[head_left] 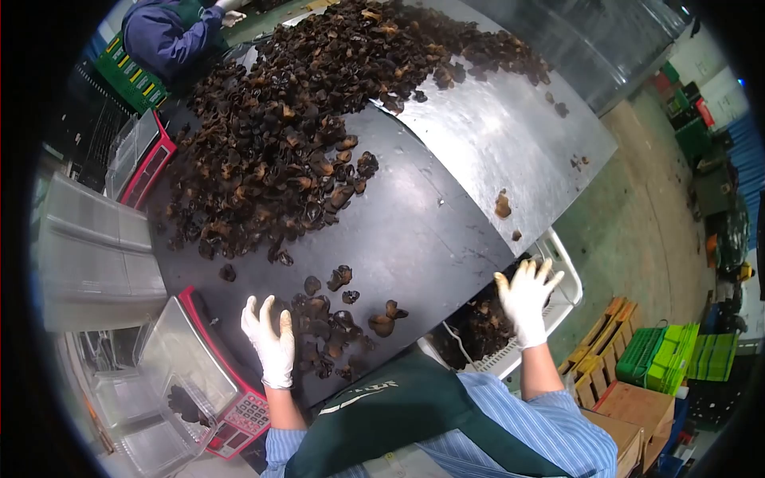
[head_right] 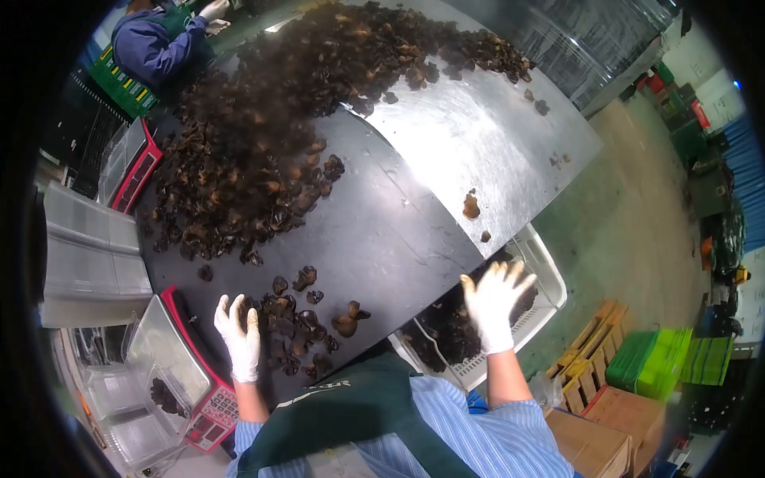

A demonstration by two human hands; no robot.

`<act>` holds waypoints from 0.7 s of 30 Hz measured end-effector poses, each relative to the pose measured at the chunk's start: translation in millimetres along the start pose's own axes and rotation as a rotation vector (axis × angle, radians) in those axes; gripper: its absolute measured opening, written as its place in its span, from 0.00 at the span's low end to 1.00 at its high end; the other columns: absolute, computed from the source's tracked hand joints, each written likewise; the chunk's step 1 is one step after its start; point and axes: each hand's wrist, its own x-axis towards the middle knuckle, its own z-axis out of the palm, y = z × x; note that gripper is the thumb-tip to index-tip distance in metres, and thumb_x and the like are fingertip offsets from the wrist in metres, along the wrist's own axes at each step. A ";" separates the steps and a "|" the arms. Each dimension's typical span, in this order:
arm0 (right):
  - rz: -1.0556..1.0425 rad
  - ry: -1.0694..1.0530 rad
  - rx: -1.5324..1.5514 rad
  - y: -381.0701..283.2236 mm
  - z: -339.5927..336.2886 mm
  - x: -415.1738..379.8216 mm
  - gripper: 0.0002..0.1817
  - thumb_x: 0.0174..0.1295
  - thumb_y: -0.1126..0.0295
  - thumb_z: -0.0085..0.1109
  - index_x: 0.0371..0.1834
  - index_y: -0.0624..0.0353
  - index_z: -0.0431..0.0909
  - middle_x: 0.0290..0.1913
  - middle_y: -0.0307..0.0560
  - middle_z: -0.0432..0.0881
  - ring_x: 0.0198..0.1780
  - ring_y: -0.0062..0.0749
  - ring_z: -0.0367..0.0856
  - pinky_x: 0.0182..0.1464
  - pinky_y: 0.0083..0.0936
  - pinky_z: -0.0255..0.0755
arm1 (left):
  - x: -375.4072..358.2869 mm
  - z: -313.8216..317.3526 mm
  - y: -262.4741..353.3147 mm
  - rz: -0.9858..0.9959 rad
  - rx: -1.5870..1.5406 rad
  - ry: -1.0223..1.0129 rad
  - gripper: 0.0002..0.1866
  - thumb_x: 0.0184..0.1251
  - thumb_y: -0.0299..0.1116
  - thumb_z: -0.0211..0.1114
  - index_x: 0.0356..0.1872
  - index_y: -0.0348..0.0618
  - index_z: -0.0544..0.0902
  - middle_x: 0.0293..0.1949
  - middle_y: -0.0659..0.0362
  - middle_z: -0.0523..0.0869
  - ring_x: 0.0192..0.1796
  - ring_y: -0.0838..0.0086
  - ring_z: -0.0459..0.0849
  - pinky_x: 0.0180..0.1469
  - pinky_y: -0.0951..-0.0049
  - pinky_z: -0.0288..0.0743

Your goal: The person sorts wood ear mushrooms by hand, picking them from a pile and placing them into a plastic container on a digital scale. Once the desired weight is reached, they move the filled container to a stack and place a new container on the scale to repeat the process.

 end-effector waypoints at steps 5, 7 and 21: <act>-0.032 0.096 0.341 18.1 -21.4 40.7 0.15 0.57 0.60 0.60 0.44 0.55 0.80 0.39 0.51 0.82 0.50 0.47 0.76 0.60 0.47 0.62 | -3.0 -0.8 -5.1 -0.014 -0.013 0.016 0.20 0.62 0.32 0.64 0.55 0.43 0.76 0.64 0.46 0.66 0.67 0.50 0.60 0.68 0.54 0.56; -0.098 0.415 0.501 -3.6 -8.7 71.1 0.14 0.55 0.66 0.61 0.44 0.56 0.78 0.38 0.50 0.79 0.45 0.45 0.77 0.50 0.39 0.69 | -2.3 -1.7 -5.4 -0.012 -0.025 0.020 0.20 0.62 0.33 0.64 0.56 0.43 0.76 0.64 0.46 0.66 0.67 0.50 0.60 0.68 0.54 0.55; -0.117 0.007 0.324 -4.2 -40.9 62.2 0.15 0.50 0.70 0.56 0.43 0.61 0.78 0.42 0.55 0.80 0.45 0.50 0.79 0.50 0.42 0.71 | -26.7 -13.0 -37.9 -0.118 0.024 0.118 0.20 0.60 0.33 0.65 0.54 0.41 0.78 0.61 0.45 0.69 0.65 0.52 0.64 0.67 0.56 0.58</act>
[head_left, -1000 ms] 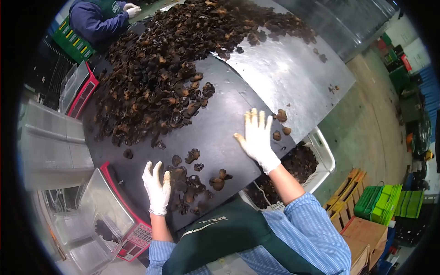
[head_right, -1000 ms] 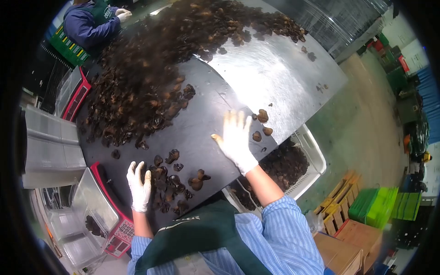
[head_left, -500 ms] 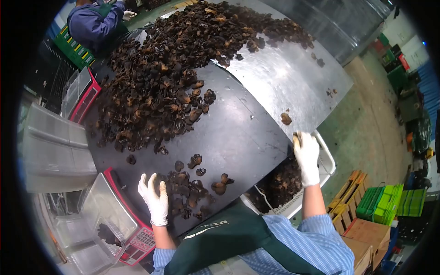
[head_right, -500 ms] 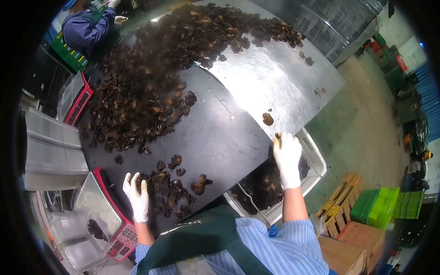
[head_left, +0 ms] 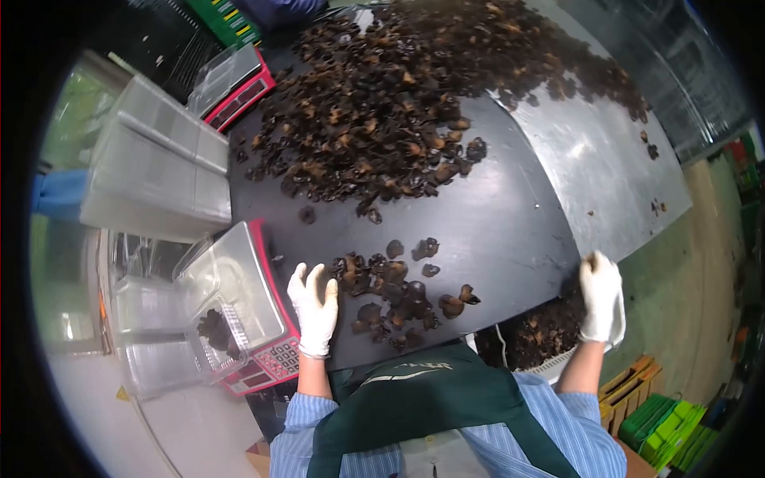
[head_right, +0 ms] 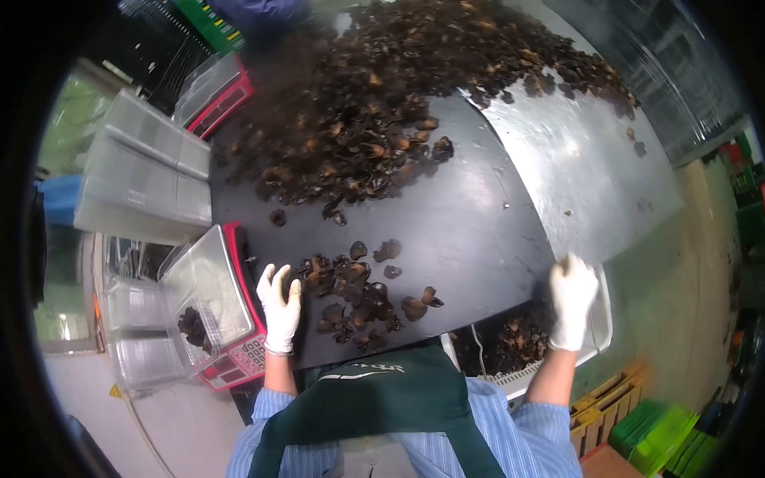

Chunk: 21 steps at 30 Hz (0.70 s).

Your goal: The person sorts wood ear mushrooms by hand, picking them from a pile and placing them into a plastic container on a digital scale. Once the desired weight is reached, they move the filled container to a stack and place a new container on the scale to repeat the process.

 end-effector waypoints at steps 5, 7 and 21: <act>-0.415 -0.007 0.104 -46.5 -12.8 -46.8 0.44 0.41 0.63 0.68 0.67 0.57 0.62 0.70 0.63 0.58 0.71 0.61 0.52 0.71 0.50 0.47 | 11.0 14.2 7.7 -0.055 0.032 -0.124 0.27 0.62 0.43 0.63 0.62 0.47 0.71 0.68 0.47 0.63 0.70 0.46 0.57 0.69 0.47 0.50; -0.623 -0.253 0.256 -77.3 16.6 -69.0 0.56 0.37 0.48 0.72 0.71 0.59 0.56 0.72 0.68 0.50 0.74 0.65 0.44 0.72 0.54 0.38 | 16.3 23.0 17.0 -0.119 0.047 -0.206 0.33 0.63 0.50 0.60 0.68 0.52 0.66 0.71 0.51 0.59 0.73 0.45 0.51 0.70 0.38 0.40; -1.510 -0.320 0.434 -249.8 64.1 -52.3 0.46 0.35 0.61 0.73 0.65 0.50 0.65 0.63 0.50 0.68 0.63 0.50 0.66 0.64 0.48 0.59 | -46.1 6.0 43.6 0.360 -0.152 -0.315 0.44 0.38 0.50 0.78 0.62 0.51 0.70 0.65 0.43 0.60 0.65 0.42 0.60 0.64 0.47 0.61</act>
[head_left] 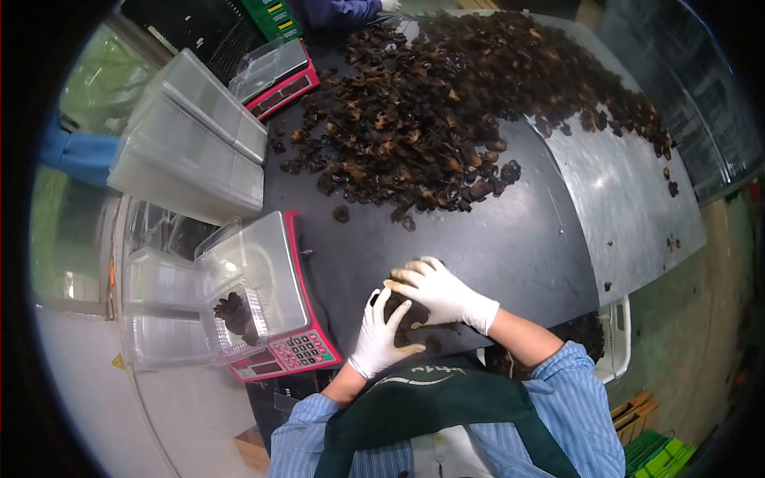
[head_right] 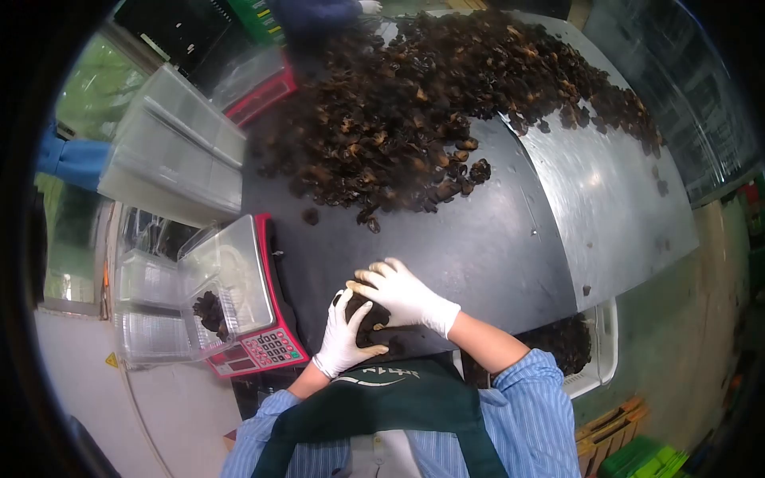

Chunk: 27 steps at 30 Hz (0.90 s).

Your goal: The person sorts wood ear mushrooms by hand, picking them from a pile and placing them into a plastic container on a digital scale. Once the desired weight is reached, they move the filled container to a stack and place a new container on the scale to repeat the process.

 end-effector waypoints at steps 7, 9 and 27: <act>0.224 0.476 0.218 28.1 12.1 -19.5 0.22 0.43 0.78 0.63 0.46 0.52 0.79 0.44 0.44 0.81 0.44 0.43 0.79 0.47 0.35 0.74 | 29.7 23.9 -24.9 -0.141 -0.036 0.403 0.24 0.42 0.30 0.74 0.46 0.49 0.80 0.55 0.51 0.74 0.52 0.54 0.74 0.52 0.59 0.73; 0.545 0.805 0.869 30.3 13.8 -16.6 0.13 0.54 0.78 0.59 0.44 0.58 0.80 0.39 0.42 0.81 0.38 0.29 0.80 0.40 0.28 0.76 | 36.6 28.1 -28.4 -0.192 -0.048 0.471 0.22 0.43 0.29 0.73 0.45 0.47 0.81 0.54 0.51 0.75 0.52 0.54 0.74 0.53 0.58 0.72; 0.556 1.084 2.349 54.8 -42.5 -37.9 0.14 0.69 0.58 0.46 0.48 0.52 0.76 0.48 0.51 0.80 0.48 0.49 0.79 0.50 0.56 0.73 | 78.5 16.5 -29.8 -0.187 -0.105 0.397 0.15 0.47 0.32 0.72 0.39 0.48 0.83 0.37 0.58 0.82 0.43 0.62 0.79 0.43 0.68 0.75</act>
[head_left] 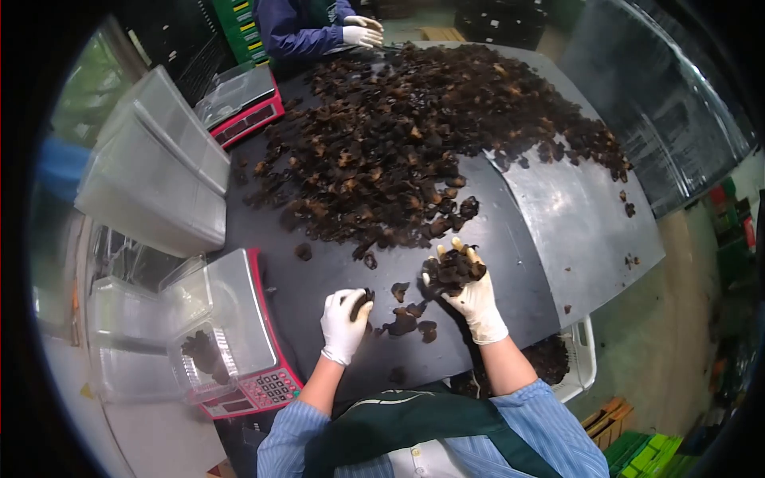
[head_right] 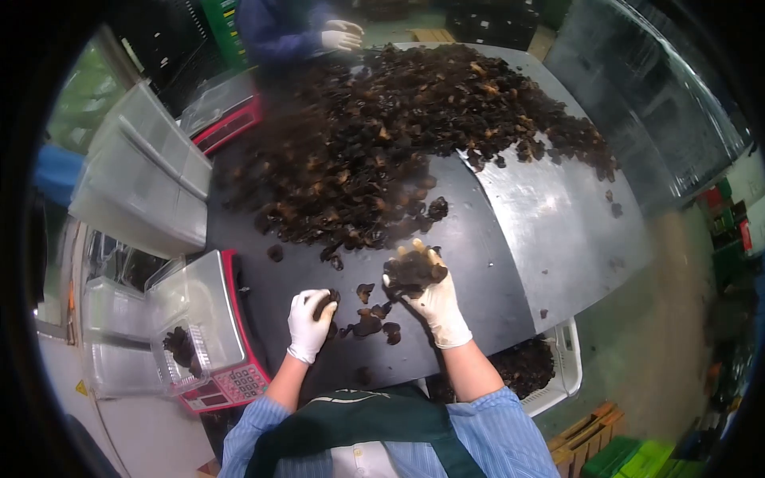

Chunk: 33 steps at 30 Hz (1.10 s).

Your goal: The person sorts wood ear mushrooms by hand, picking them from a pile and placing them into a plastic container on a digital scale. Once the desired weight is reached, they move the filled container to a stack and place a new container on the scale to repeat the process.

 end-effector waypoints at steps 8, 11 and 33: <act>0.057 -0.023 -0.033 16.8 -17.6 -6.4 0.17 0.70 0.56 0.42 0.55 0.49 0.74 0.54 0.52 0.77 0.57 0.52 0.72 0.61 0.60 0.62 | 12.3 -27.7 -20.7 -1.201 -2.091 0.016 0.13 0.66 0.40 0.64 0.46 0.45 0.80 0.37 0.59 0.81 0.33 0.76 0.78 0.30 0.77 0.71; 0.077 -0.047 -0.013 14.3 -24.3 -8.3 0.18 0.71 0.55 0.40 0.55 0.49 0.72 0.56 0.54 0.75 0.60 0.54 0.70 0.63 0.60 0.62 | 5.0 -50.7 3.4 -1.165 -2.054 0.062 0.14 0.64 0.41 0.66 0.47 0.46 0.79 0.41 0.58 0.80 0.38 0.72 0.78 0.35 0.72 0.74; 0.370 -0.166 -0.360 111.2 50.1 39.9 0.16 0.64 0.61 0.54 0.52 0.55 0.76 0.51 0.48 0.79 0.48 0.42 0.80 0.49 0.39 0.77 | -26.3 -215.7 -31.4 -0.293 0.226 0.312 0.26 0.55 0.34 0.70 0.57 0.43 0.76 0.65 0.46 0.65 0.66 0.51 0.65 0.67 0.58 0.59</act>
